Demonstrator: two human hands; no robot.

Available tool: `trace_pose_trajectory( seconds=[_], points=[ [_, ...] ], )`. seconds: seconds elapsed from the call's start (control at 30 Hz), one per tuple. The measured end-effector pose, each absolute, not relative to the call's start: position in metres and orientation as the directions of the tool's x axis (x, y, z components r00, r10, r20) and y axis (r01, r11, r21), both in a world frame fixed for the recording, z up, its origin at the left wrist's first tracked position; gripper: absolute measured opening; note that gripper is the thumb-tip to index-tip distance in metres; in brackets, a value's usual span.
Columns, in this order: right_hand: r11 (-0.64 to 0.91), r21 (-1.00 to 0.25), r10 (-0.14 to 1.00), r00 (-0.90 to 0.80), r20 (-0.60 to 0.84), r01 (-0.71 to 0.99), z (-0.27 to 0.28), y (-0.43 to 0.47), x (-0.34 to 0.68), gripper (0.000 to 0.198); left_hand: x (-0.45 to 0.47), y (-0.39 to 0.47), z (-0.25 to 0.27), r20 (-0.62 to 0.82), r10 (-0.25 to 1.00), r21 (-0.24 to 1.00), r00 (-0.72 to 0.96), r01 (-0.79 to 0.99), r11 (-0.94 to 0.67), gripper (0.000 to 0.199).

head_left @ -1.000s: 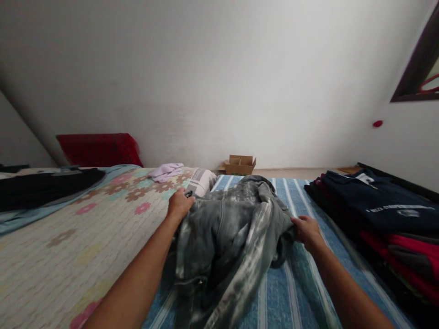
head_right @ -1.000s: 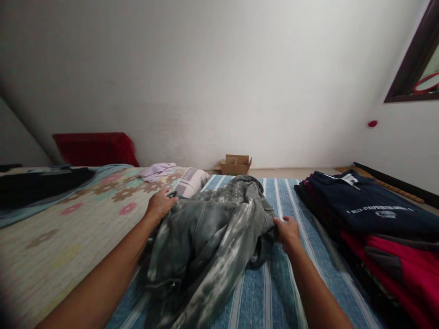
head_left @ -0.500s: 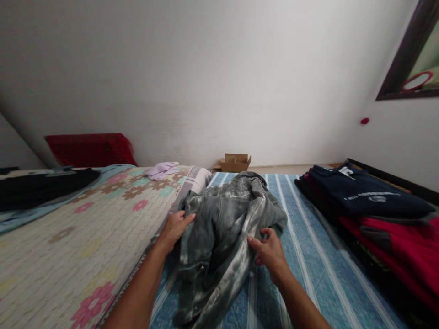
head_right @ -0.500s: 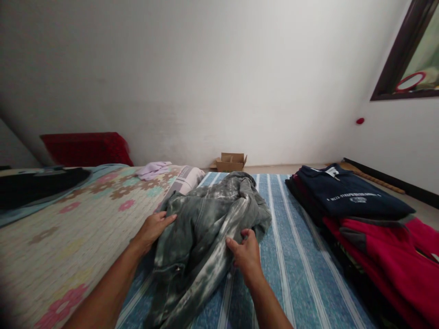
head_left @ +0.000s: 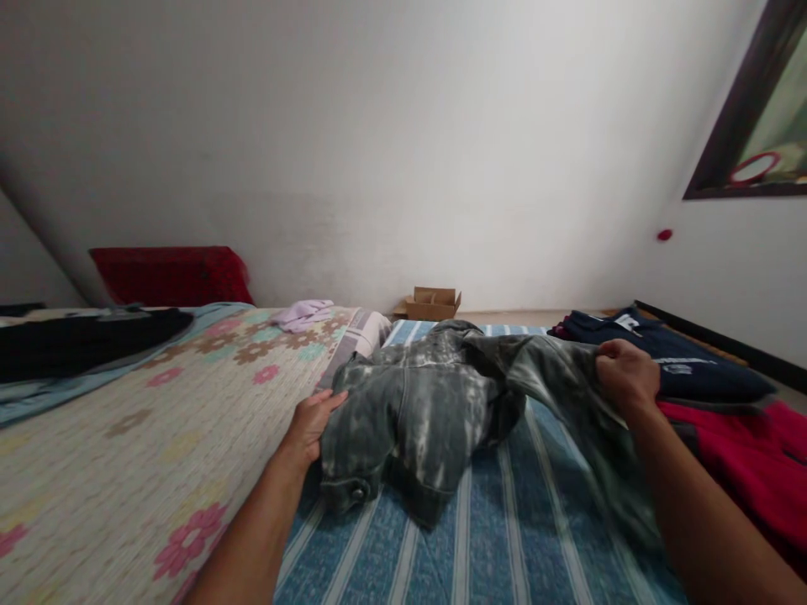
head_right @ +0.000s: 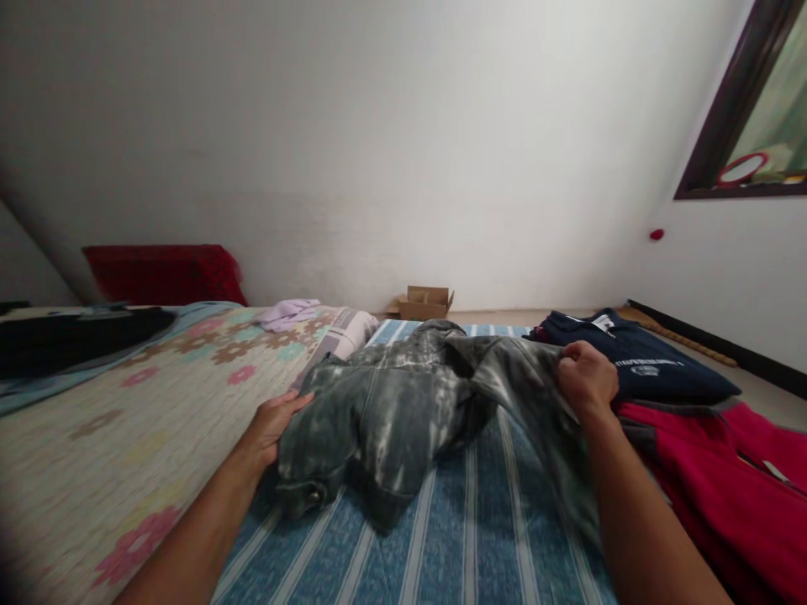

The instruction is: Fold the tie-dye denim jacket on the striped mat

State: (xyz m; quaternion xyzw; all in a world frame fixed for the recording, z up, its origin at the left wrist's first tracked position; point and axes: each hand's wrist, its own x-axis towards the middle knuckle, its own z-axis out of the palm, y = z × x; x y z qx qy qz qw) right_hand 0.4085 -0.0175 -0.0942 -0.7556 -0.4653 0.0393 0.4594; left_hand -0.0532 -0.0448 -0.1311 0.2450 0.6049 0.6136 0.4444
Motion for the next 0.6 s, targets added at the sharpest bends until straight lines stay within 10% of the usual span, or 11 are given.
trace_pose_trajectory(
  seconds=[0.2,0.33,0.6],
  points=[
    [-0.079,-0.389,0.833,0.275,0.48,0.918,-0.126,-0.051,0.373,0.027,-0.051,-0.063,-0.137,-0.195,0.954,0.958,-0.226,-0.253,0.136,0.038],
    [-0.099,-0.42,0.992,0.125,0.033,0.902,-0.163,-0.074,0.319,0.036,-0.055,-0.079,-0.138,-0.211,0.971,0.961,-0.108,-0.205,0.186,0.039],
    [-0.279,-0.783,0.942,0.318,-0.109,0.557,-0.201,-0.035,0.288,0.029,-0.048,-0.103,-0.14,-0.281,0.959,0.949,0.02,-0.144,0.281,0.041]
  ],
)
